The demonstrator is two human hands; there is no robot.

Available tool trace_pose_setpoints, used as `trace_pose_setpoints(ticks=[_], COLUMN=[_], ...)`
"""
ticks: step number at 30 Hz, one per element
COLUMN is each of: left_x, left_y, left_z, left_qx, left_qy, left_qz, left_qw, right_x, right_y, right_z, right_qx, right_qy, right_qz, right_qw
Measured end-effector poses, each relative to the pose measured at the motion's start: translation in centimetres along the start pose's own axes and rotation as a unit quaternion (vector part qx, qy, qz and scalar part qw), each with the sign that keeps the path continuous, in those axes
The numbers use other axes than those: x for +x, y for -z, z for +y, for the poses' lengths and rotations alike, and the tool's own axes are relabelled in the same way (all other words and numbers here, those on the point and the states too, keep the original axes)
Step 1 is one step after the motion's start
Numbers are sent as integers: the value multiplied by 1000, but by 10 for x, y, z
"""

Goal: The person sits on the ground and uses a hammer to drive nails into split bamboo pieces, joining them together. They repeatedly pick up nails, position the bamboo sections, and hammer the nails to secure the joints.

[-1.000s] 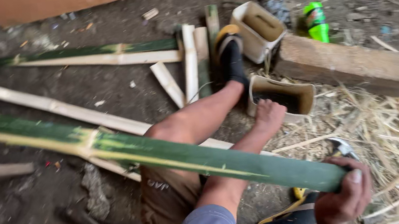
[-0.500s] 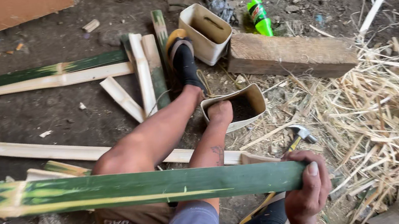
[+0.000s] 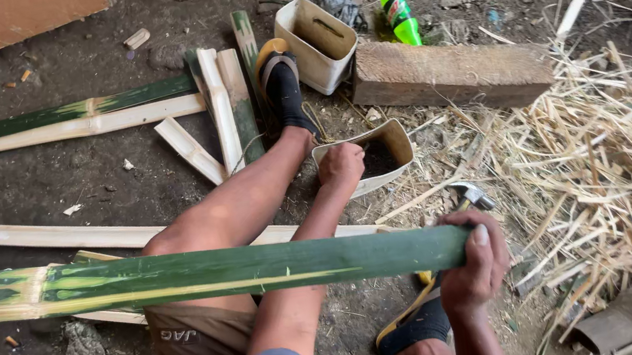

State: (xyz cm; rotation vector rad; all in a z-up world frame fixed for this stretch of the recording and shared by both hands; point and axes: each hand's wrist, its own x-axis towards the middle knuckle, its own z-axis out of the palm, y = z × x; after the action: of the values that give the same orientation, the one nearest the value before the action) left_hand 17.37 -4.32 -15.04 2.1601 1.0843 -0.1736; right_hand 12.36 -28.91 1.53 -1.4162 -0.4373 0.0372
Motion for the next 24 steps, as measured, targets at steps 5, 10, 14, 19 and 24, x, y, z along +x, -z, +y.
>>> trace_pose_setpoints(ticks=[5,10,14,19,24], left_x=[-39,-146,-257,-306,-268], left_y=[22,78,130,163,176], left_z=[11,14,38,86,122], left_qx=[-57,-103,-43,-39,-100], left_qy=[-11,-165,-239,-199,-514], left_qz=[50,-41,-205,-312,-19], left_qw=[997,980,948,928,852], right_x=[7,8,16,14,22], right_y=[1,-1,3,20,24], right_z=[-1,-5,-8,-1,8], right_qx=[-88,-79,-38,78,289], right_qy=[1,7,-43,-143,-220], right_qz=[-15,-20,-59,-78,-105], right_qw=[996,997,997,984,926])
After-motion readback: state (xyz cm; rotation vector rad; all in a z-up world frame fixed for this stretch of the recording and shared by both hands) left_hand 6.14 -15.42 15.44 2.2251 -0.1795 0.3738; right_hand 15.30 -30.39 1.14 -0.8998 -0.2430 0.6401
